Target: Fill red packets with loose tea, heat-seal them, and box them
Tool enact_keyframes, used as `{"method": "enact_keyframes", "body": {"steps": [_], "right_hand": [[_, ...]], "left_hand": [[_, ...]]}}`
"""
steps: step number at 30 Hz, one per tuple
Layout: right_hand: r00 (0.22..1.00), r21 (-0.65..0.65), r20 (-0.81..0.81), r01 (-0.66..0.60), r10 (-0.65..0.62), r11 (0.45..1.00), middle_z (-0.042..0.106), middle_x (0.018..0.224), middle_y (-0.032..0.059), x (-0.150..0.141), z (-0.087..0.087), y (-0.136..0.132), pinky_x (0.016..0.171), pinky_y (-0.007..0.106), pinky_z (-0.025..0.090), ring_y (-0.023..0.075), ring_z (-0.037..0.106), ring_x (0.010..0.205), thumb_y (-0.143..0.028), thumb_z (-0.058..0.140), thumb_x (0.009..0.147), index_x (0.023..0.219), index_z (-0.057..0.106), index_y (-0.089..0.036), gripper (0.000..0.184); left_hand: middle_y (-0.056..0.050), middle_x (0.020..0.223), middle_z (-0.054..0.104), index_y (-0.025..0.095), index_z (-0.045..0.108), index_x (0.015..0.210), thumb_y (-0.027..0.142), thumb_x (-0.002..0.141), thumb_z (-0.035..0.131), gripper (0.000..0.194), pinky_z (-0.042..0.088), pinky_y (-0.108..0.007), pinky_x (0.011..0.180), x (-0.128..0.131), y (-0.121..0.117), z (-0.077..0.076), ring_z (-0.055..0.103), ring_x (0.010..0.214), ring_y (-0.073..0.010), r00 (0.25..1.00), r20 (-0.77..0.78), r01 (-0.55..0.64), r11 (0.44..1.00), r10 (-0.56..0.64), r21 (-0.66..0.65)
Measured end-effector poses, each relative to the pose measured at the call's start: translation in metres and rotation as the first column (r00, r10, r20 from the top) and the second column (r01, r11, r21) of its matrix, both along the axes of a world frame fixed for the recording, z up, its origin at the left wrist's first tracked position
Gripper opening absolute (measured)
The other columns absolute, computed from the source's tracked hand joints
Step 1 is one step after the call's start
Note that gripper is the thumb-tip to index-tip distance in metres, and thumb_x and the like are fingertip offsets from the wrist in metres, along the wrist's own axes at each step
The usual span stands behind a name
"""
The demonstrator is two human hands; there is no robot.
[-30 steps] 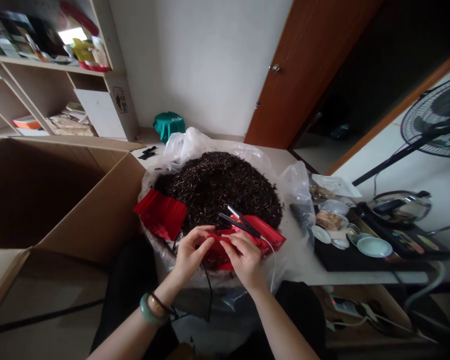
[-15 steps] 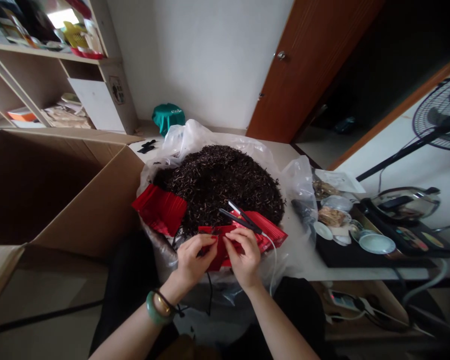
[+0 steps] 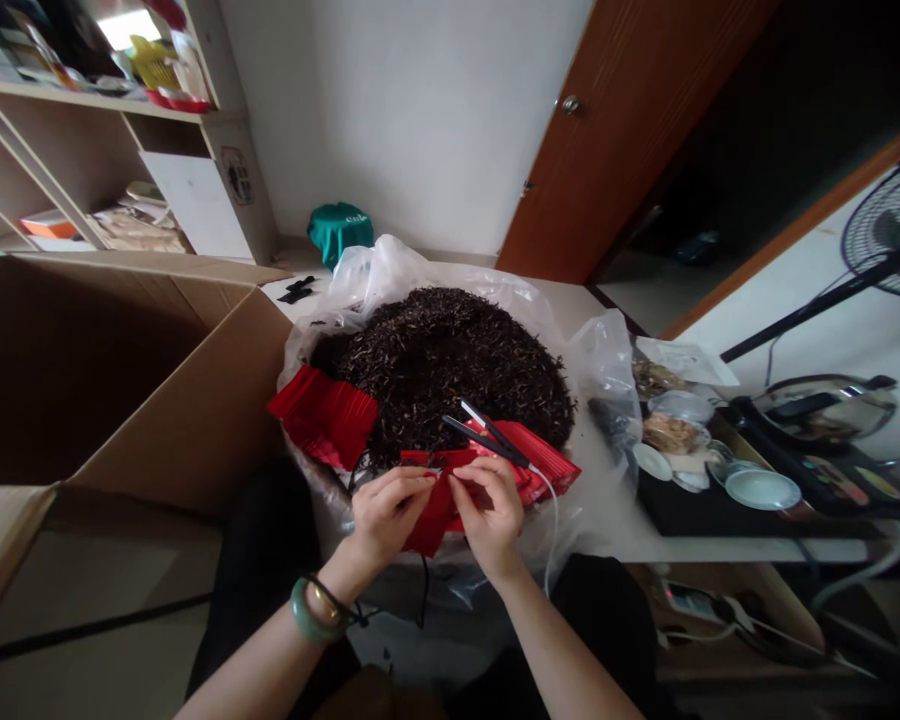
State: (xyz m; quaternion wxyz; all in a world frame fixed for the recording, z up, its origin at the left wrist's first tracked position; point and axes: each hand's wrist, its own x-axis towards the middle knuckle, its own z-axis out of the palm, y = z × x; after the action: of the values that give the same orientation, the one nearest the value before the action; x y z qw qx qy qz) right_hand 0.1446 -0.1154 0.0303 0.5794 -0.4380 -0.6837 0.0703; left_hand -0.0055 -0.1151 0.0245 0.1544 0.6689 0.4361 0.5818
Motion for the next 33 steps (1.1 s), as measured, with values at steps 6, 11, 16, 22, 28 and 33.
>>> {"method": "enact_keyframes", "body": {"steps": [6,11,16,22,28,33], "right_hand": [[0.996,-0.092,-0.055,-0.07,0.065,0.993,0.062,0.085,0.005,0.002,-0.002,0.001,0.066,0.032,0.056,0.0178,0.062,0.077,-0.018,0.06,0.085,0.097,0.066,-0.023,0.014],[0.98,-0.245,-0.089,-0.194,0.177,0.95,0.062,0.077,0.0028,0.002,-0.003,0.005,0.066,0.029,0.054,0.0158,0.061,0.072,-0.022,0.059,0.087,0.086,0.068,-0.022,0.008],[0.969,-0.298,-0.168,-0.224,0.18,0.928,0.061,0.07,0.0008,0.001,-0.001,0.003,0.061,0.026,0.051,0.0141,0.059,0.065,-0.024,0.061,0.086,0.074,0.066,-0.02,0.013],[0.967,-0.425,-0.207,-0.223,0.146,0.877,0.063,0.065,0.0008,0.007,-0.004,0.011,0.059,0.027,0.05,0.0157,0.06,0.061,-0.033,0.062,0.084,0.068,0.066,-0.02,0.021],[0.983,-0.363,0.184,0.082,-0.014,0.928,0.07,0.1,0.0104,0.058,-0.013,0.042,0.087,0.041,0.049,0.0255,0.063,0.096,-0.04,0.054,0.088,0.102,0.066,-0.02,0.028],[0.762,-0.343,0.639,0.402,-0.103,0.849,0.065,0.114,0.0134,0.102,-0.031,0.056,0.088,0.043,0.046,0.0292,0.06,0.105,-0.044,0.059,0.083,0.125,0.054,-0.018,0.05]], "left_hand": [[-0.003,0.068,0.074,0.022,0.071,0.067,0.027,0.077,0.065,0.012,0.058,-0.024,0.064,0.003,0.002,-0.004,0.07,0.065,-0.0164,0.993,0.115,-0.001,0.997,0.01,-0.081],[-0.003,0.07,0.072,0.019,0.066,0.085,0.028,0.074,0.07,0.015,0.054,-0.022,0.059,0.007,0.002,-0.003,0.067,0.059,-0.0142,0.952,0.305,0.041,0.969,0.036,-0.245],[-0.002,0.073,0.071,0.018,0.056,0.113,0.036,0.075,0.068,0.043,0.051,-0.021,0.057,0.001,0.004,0.0,0.066,0.062,-0.0143,0.854,0.519,0.311,0.835,-0.036,-0.454],[-0.004,0.071,0.071,0.012,0.069,0.086,0.041,0.06,0.078,0.04,0.044,-0.021,0.05,-0.008,0.003,-0.011,0.059,0.055,-0.0132,0.844,0.504,0.509,0.563,-0.18,-0.651],[-0.004,0.071,0.071,0.011,0.07,0.087,0.046,0.058,0.077,0.046,0.043,-0.022,0.052,-0.016,0.008,-0.018,0.058,0.056,-0.014,0.873,0.482,0.441,0.543,-0.075,-0.714],[-0.006,0.08,0.072,0.011,0.069,0.089,0.048,0.06,0.074,0.048,0.043,-0.022,0.054,-0.02,0.014,-0.019,0.06,0.062,-0.0151,0.889,0.453,0.405,0.557,-0.057,-0.725]]}}
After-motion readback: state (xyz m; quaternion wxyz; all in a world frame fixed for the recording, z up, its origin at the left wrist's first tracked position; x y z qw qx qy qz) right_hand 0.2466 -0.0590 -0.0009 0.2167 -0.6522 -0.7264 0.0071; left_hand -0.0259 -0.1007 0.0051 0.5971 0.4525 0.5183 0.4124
